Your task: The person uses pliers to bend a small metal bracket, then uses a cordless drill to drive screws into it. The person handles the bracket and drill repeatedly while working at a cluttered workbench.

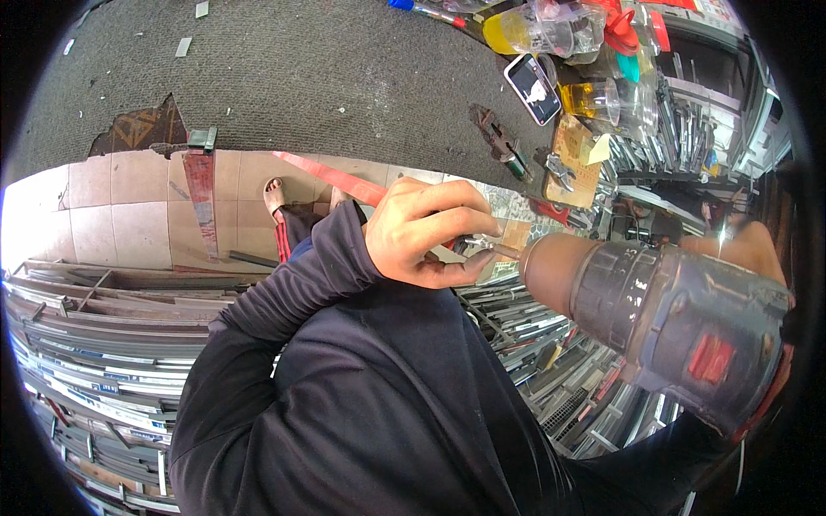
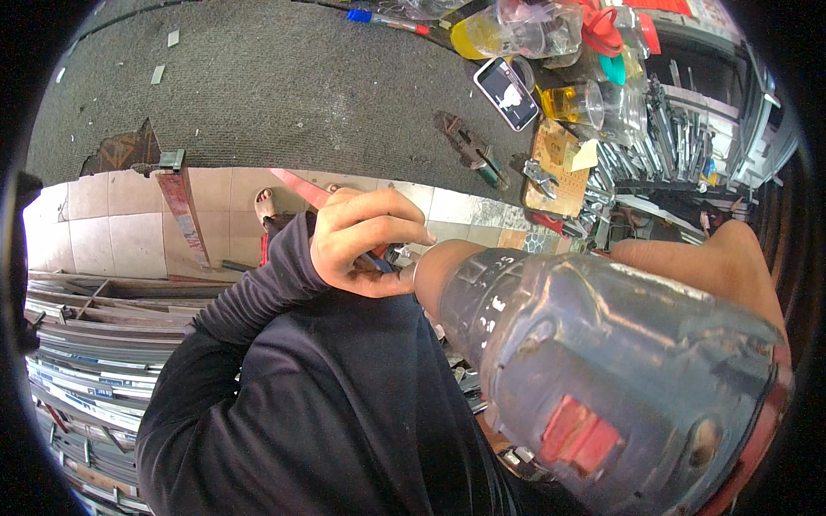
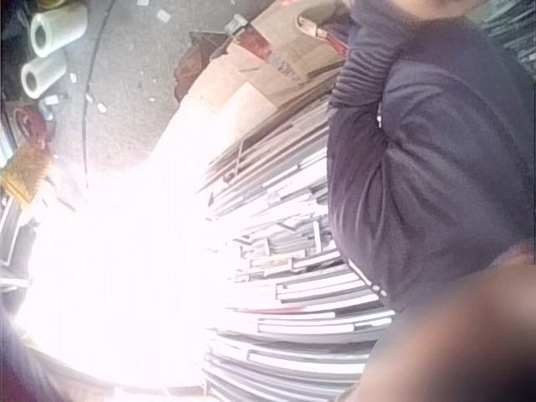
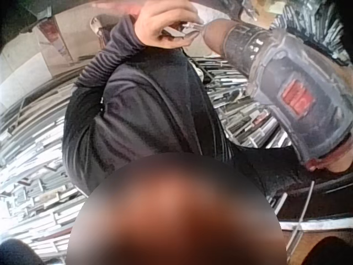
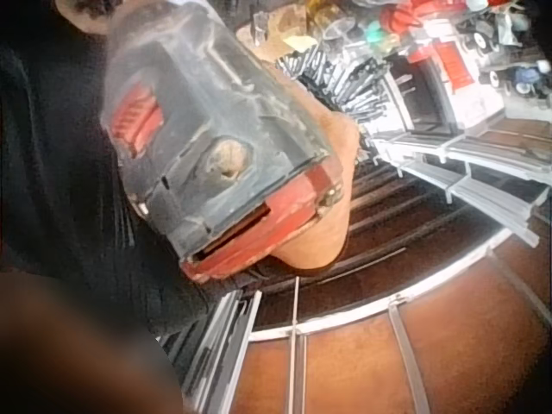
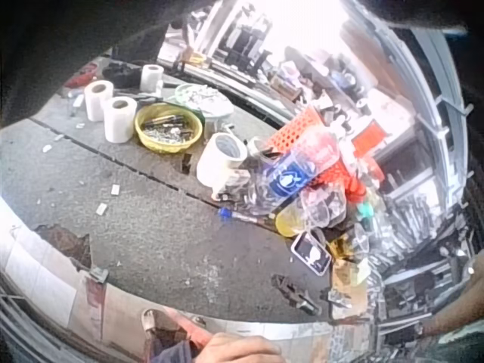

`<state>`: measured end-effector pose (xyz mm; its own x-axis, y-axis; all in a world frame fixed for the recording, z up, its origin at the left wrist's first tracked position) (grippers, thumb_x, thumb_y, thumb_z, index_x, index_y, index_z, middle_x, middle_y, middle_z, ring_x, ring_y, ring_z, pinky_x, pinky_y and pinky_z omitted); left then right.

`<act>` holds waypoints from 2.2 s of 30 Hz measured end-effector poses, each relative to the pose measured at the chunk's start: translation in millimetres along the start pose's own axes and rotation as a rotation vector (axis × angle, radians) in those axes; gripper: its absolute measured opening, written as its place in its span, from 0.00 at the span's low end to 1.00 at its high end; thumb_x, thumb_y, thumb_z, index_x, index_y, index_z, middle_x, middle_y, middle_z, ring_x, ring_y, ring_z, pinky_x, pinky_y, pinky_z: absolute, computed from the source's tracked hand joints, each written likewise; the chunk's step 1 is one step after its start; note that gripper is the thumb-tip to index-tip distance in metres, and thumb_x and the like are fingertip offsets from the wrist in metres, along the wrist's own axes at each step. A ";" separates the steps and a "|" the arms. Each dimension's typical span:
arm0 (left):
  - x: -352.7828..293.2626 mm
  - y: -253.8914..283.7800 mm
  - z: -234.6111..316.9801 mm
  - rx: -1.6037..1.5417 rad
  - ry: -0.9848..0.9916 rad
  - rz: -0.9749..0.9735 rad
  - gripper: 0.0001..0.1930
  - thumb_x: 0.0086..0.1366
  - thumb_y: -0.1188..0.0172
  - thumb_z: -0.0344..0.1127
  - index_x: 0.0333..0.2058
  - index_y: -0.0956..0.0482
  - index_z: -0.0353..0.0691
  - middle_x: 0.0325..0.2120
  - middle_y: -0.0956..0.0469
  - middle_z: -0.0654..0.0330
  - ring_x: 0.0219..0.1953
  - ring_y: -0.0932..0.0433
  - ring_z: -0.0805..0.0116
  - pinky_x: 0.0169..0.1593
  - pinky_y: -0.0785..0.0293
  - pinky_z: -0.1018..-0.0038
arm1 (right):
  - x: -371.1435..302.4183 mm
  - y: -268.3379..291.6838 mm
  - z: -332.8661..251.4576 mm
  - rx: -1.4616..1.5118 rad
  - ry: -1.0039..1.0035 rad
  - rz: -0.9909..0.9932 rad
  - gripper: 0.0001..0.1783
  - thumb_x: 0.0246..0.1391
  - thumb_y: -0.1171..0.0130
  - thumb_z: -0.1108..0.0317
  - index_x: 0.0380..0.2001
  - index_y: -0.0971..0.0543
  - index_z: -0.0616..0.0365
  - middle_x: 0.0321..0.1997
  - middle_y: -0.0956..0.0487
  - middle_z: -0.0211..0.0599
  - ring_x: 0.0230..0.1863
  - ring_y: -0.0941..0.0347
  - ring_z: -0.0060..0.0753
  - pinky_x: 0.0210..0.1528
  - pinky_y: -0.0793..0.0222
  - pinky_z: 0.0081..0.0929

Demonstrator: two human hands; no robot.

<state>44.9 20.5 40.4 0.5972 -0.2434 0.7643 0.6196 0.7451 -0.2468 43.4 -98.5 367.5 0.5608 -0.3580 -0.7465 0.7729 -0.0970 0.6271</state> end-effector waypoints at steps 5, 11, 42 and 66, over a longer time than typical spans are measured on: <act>0.0 2.1 0.4 -0.002 0.017 -0.029 0.22 0.55 0.19 0.33 0.46 0.14 0.31 0.40 0.15 0.52 0.27 0.14 0.65 0.29 0.19 0.73 | -2.1 3.1 1.2 -0.001 0.000 -0.002 0.13 0.48 0.22 0.59 0.34 0.12 0.55 0.28 0.13 0.35 0.29 0.12 0.32 0.32 0.20 0.30; -1.2 1.3 0.5 -0.006 0.010 -0.030 0.22 0.55 0.19 0.35 0.46 0.14 0.31 0.41 0.15 0.51 0.29 0.13 0.62 0.31 0.18 0.71 | -4.5 5.9 2.5 0.001 0.020 0.001 0.13 0.48 0.22 0.59 0.33 0.12 0.55 0.27 0.13 0.34 0.28 0.13 0.31 0.32 0.20 0.29; 31.0 56.7 -7.1 -0.027 0.307 -0.087 0.29 0.86 0.59 0.48 0.50 0.13 0.30 0.23 0.17 0.53 0.22 0.16 0.58 0.31 0.20 0.67 | 23.5 -107.3 87.5 -0.020 0.591 0.442 0.23 0.44 0.22 0.52 0.40 0.16 0.53 0.35 0.15 0.32 0.32 0.15 0.36 0.36 0.23 0.34; -1.0 37.6 -23.8 0.012 0.649 0.149 0.33 0.88 0.62 0.60 0.37 0.25 0.33 0.22 0.21 0.53 0.20 0.19 0.66 0.25 0.20 0.72 | 123.8 -314.9 67.9 1.485 0.373 0.679 0.33 0.59 0.18 0.58 0.61 0.19 0.62 0.59 0.13 0.44 0.58 0.16 0.37 0.63 0.20 0.36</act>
<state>79.7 34.0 16.1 0.8637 -0.4593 0.2074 0.5034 0.8055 -0.3126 -150.7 -175.3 92.7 0.8566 -0.4961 -0.1420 -0.4328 -0.8405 0.3259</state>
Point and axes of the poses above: each hand's wrist, its own x-axis towards the middle knuckle, its own y-axis out of the back of the hand, z = x × y, the point moved 3 cm from there along x, towards the middle knuckle
